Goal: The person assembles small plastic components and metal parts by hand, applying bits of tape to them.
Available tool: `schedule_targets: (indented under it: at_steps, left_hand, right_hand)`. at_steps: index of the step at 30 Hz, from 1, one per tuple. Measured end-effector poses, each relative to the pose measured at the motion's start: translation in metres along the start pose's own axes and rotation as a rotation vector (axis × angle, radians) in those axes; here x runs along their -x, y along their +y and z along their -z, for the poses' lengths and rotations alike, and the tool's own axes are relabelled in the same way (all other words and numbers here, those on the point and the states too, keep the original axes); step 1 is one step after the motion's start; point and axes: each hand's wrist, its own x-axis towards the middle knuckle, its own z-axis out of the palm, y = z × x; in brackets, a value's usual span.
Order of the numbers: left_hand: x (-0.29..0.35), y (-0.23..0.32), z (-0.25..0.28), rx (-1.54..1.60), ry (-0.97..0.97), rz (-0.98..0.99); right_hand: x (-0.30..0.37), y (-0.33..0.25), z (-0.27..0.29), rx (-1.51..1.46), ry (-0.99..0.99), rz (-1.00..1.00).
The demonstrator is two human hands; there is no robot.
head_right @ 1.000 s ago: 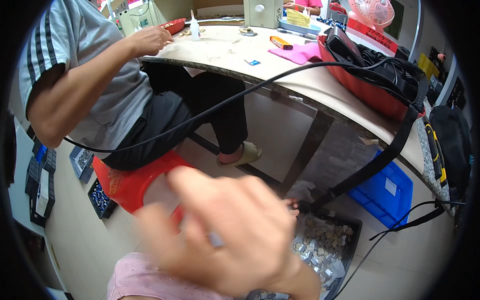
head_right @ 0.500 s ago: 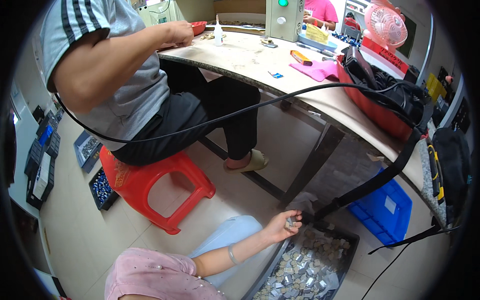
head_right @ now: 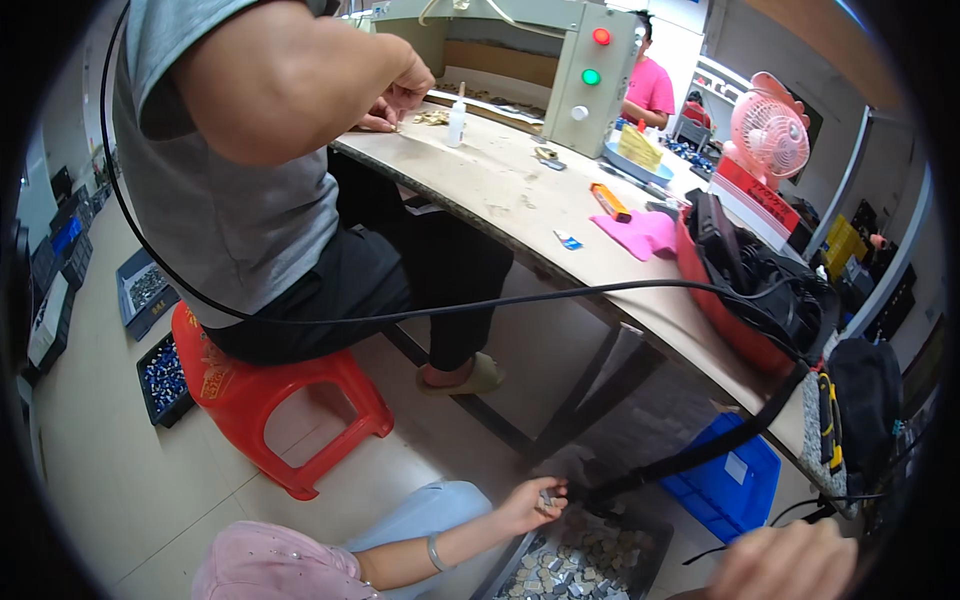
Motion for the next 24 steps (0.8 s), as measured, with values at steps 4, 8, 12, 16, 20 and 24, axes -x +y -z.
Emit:
schedule_targets:
  at_steps: [4, 8, 12, 16, 20, 24]
  left_hand:
    - [-0.003, -0.001, 0.0, 0.0, -0.083, 0.039]
    - [0.008, -0.001, -0.005, -0.081, -0.074, -0.054]
    - [0.012, -0.008, -0.009, -0.031, -0.181, 0.032]
    - [0.007, -0.014, 0.002, -0.07, -0.153, -0.021]
    - [0.005, -0.013, 0.0, -0.103, -0.149, 0.042]
    - [0.007, -0.008, 0.003, -0.105, -0.172, -0.002]
  right_hand:
    - [0.023, 0.033, -0.006, 0.417, -0.189, -0.461]
    - [0.1, 0.075, 0.001, 0.942, -0.27, -0.892]
    - [0.203, 0.14, 0.009, 1.482, 0.251, -0.699]
    - [0.21, 0.165, -0.008, 1.519, 0.392, -0.593]
    - [0.233, 0.166, 0.002, 1.443, 0.546, -0.693]
    - [0.225, 0.153, 0.008, 1.387, 0.633, -0.71]
